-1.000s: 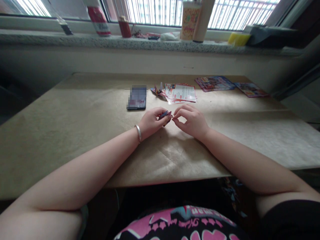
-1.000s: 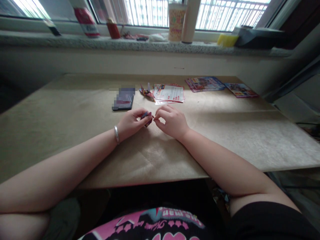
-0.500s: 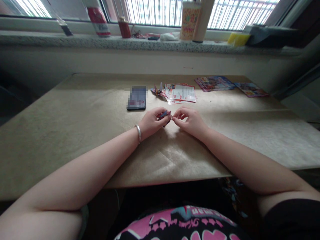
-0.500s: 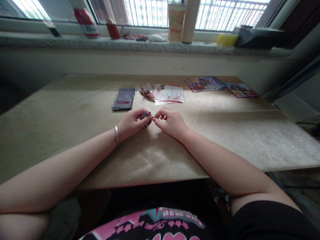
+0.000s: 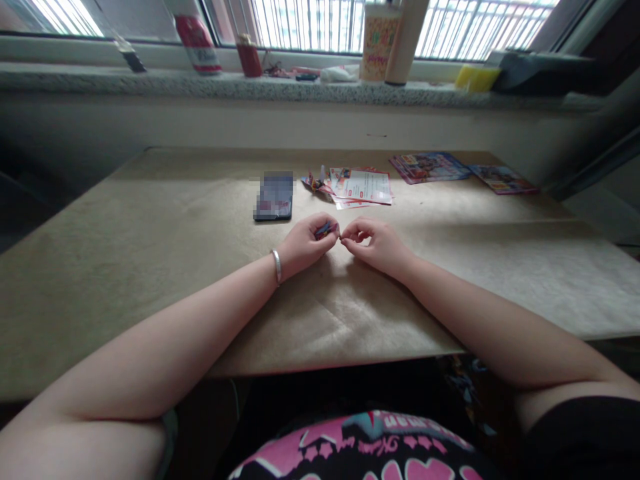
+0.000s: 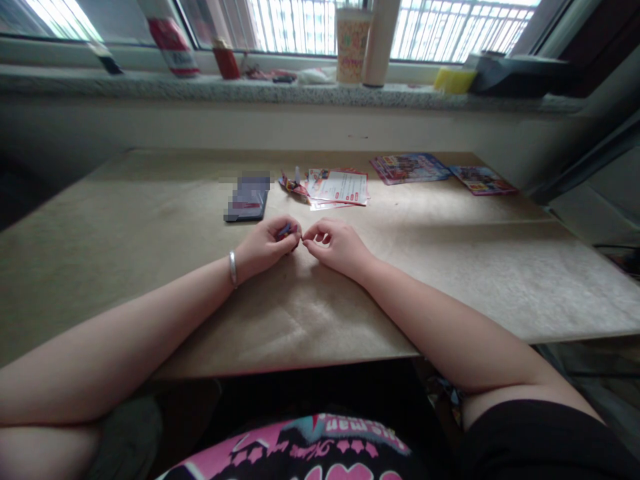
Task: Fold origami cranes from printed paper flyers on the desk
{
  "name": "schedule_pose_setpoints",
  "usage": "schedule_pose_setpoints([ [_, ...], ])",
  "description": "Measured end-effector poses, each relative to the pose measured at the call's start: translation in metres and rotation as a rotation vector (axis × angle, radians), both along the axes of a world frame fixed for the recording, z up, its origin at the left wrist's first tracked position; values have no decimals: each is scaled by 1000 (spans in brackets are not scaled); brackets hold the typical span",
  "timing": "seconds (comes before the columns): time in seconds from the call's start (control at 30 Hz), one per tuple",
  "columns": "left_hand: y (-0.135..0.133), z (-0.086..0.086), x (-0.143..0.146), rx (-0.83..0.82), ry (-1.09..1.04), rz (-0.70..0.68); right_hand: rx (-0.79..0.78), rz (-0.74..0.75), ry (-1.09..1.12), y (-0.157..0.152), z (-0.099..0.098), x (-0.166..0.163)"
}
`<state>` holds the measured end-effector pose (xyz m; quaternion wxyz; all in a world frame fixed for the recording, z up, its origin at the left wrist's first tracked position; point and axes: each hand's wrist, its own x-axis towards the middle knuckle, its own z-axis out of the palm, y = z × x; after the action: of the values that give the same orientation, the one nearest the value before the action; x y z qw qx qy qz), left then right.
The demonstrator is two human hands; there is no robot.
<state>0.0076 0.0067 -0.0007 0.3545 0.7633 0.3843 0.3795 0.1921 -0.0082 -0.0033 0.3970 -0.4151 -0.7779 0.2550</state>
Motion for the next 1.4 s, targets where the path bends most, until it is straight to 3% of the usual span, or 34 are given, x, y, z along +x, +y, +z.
schedule_pose_setpoints([
  [0.23, 3, -4, 1, -253, -181, -82, -44, -24, -1, 4, -3, 2],
  [0.5, 6, -5, 1, -224, -226, -52, -79, -45, -54, 3, -3, 2],
  [0.67, 8, -7, 0, -253, -230, -100, -99, -72, -39, 7, -6, 4],
  [0.87, 12, -11, -2, -129, -258, -38, -178, -71, 42, 11, -8, 7],
  [1.1, 11, -11, -4, -138, -153, -69, -242, -4, 153, 8, -4, 7],
  [1.27, 7, -6, -4, 73, 41, 28, -259, 94, 187, 4, 0, 9],
  [1.4, 7, -7, -5, 187, 90, 29, -213, 83, 178, 3, 2, 10],
])
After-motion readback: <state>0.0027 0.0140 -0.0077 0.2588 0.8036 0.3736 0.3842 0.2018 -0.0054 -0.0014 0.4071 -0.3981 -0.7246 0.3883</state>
